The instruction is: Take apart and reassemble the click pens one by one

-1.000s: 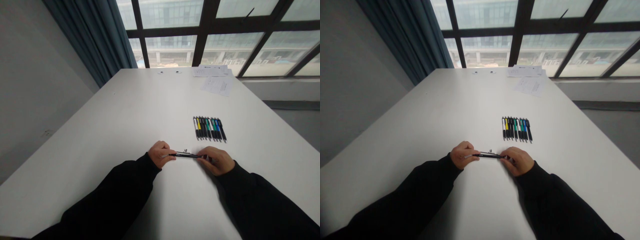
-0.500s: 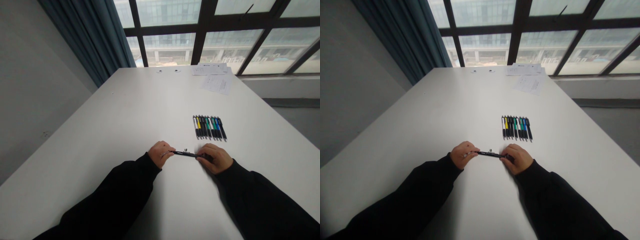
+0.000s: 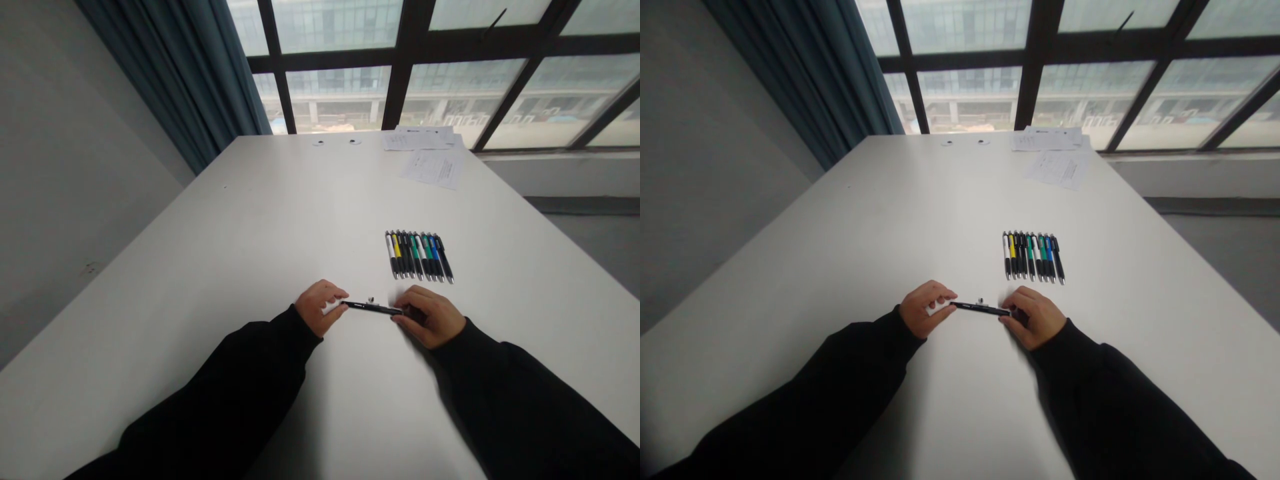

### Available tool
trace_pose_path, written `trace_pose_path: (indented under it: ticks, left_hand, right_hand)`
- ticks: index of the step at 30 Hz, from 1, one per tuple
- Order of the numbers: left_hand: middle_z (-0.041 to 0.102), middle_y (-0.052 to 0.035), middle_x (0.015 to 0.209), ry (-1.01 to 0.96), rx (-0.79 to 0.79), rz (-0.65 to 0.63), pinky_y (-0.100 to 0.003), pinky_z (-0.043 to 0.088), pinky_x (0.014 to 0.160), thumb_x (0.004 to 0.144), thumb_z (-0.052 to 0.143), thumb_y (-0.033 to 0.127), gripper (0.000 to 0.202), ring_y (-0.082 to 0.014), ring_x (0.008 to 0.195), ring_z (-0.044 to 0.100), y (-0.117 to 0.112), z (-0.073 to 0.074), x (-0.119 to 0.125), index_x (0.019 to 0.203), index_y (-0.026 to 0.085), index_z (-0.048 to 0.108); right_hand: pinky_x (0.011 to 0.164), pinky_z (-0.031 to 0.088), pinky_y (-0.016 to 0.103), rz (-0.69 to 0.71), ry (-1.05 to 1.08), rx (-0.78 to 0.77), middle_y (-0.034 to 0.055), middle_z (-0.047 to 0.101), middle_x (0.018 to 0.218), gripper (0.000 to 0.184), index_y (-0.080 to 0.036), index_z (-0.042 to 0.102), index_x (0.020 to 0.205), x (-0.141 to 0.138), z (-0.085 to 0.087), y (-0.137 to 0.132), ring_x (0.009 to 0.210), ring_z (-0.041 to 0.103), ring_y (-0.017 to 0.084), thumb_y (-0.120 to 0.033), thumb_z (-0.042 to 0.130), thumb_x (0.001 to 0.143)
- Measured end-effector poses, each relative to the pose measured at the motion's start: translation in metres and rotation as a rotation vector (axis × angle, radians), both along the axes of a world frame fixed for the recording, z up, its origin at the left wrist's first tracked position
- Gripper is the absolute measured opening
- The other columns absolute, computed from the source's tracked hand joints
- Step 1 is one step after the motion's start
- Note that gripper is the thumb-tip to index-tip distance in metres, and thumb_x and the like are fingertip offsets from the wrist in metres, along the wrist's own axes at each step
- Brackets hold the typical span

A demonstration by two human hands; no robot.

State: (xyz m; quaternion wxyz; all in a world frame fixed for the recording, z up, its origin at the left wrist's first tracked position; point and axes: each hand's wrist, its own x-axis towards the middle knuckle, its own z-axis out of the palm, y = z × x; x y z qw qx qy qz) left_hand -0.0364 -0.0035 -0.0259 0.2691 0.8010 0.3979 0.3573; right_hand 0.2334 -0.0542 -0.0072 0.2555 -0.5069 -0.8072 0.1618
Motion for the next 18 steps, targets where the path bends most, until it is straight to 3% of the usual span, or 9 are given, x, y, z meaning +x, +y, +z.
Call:
trace_pose_path:
  ticks: [9,13,18]
  left_hand:
    - [0.064,-0.0057,0.076,-0.031,0.104,0.010,-0.023,0.044,0.053,0.072,0.065,0.017,0.016,-0.0108,0.060,0.054,-0.0002,0.0010,0.0005,0.087,0.014,0.069]
    - [0.062,-0.0050,0.074,-0.022,0.086,0.027,-0.022,0.044,0.052,0.071,0.064,0.016,0.014,-0.0102,0.058,0.052,-0.0014,0.0043,0.0012,0.084,0.014,0.069]
    - [0.060,-0.0044,0.073,-0.041,0.049,0.046,-0.021,0.043,0.051,0.075,0.059,0.015,0.013,-0.0099,0.058,0.052,-0.0016,0.0063,0.0028,0.083,0.015,0.070]
  right_hand:
    - [0.062,0.044,0.029,-0.008,0.019,-0.019,0.0054,0.057,0.080,0.013,-0.016,0.062,0.088,-0.0002,0.0001,-0.0002,0.067,0.054,0.017,-0.026,0.061,0.081]
    - [0.059,0.042,0.029,-0.017,0.019,-0.010,0.0048,0.055,0.078,0.012,-0.017,0.057,0.080,-0.0002,0.0006,-0.0005,0.065,0.051,0.016,-0.027,0.062,0.080]
    - [0.061,0.043,0.030,-0.006,0.029,0.003,0.0056,0.055,0.081,0.013,-0.016,0.059,0.084,0.0001,0.0011,0.0002,0.067,0.052,0.017,-0.028,0.064,0.079]
